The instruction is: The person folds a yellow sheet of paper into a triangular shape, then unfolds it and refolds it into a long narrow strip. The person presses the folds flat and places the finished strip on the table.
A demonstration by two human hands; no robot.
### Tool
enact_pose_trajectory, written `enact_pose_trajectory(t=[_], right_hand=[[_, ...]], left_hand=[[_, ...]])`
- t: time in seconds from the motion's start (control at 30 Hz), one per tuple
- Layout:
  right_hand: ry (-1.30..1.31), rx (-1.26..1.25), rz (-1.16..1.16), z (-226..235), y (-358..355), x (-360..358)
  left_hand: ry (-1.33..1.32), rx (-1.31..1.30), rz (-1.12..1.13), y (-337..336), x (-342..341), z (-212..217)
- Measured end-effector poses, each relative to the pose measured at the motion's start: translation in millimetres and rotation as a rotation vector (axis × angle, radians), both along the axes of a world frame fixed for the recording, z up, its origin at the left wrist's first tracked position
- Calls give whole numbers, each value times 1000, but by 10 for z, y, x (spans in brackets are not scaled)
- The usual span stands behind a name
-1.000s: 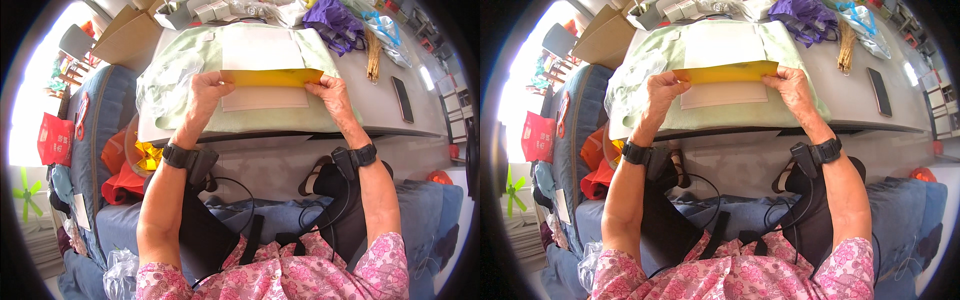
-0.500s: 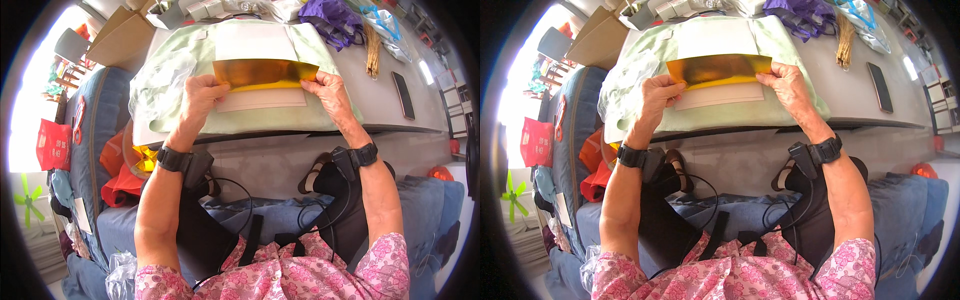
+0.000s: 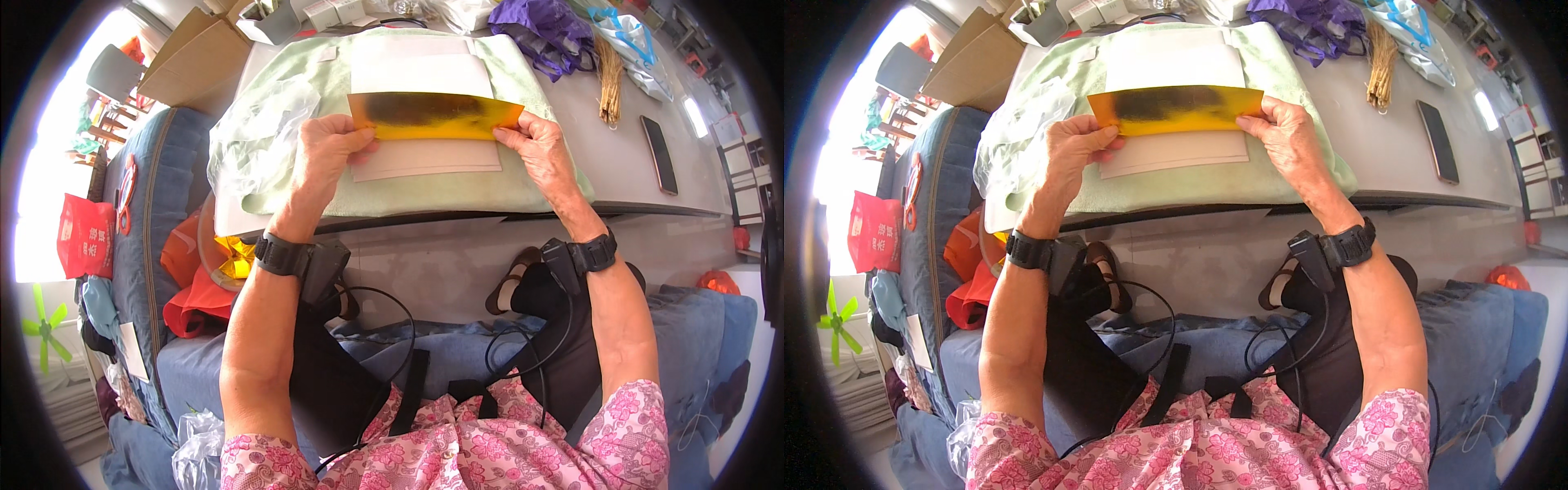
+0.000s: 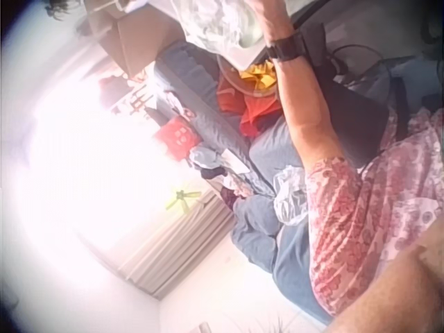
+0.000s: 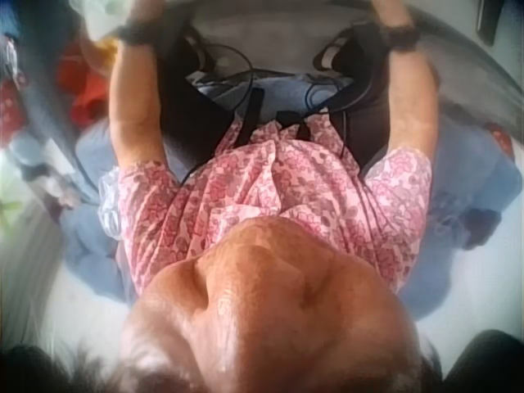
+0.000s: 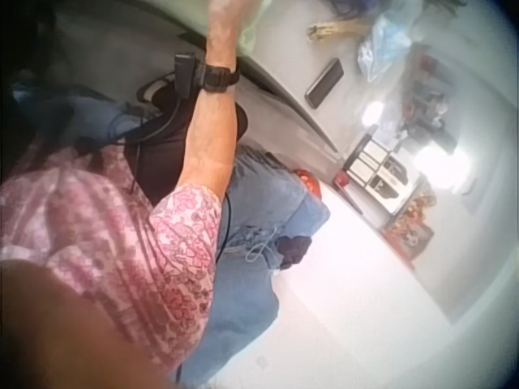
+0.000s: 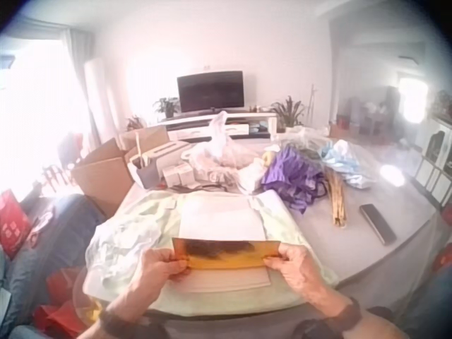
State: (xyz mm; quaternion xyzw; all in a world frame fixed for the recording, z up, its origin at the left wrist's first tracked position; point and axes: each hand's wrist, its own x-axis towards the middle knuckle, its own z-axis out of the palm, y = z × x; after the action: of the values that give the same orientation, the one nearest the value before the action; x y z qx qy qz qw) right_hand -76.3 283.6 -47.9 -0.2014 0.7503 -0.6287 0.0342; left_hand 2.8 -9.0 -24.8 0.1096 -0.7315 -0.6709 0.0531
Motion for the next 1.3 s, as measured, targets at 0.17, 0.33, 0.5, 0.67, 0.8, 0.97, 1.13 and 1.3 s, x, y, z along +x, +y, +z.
enact_pose_trajectory(t=[0.17, 0.33, 0.5, 0.67, 0.8, 0.97, 1.13, 1.3], right_hand=[[50, 224, -57, 84, -8, 10], [138, 251, -96, 8, -27, -49], [174, 363, -126, 58, -51, -28], [248, 421, -171, 38, -85, -44], [225, 487, -186, 82, -122, -21], [268, 564, -211, 105, -152, 5], [350, 578, -251, 23, -192, 26], [459, 691, -263, 14, -211, 45]], left_hand=[[1, -104, 58, -5, -8, -12], [7, -240, 106, 38, -47, -32], [-15, -286, 141, 64, -49, -27], [5, -374, 127, 19, -124, -142], [-18, -449, 107, 6, -144, -132], [-64, -552, 126, 30, -148, -95], [-36, -635, 127, -31, -172, -190], [-42, -754, 139, -33, -232, -243]])
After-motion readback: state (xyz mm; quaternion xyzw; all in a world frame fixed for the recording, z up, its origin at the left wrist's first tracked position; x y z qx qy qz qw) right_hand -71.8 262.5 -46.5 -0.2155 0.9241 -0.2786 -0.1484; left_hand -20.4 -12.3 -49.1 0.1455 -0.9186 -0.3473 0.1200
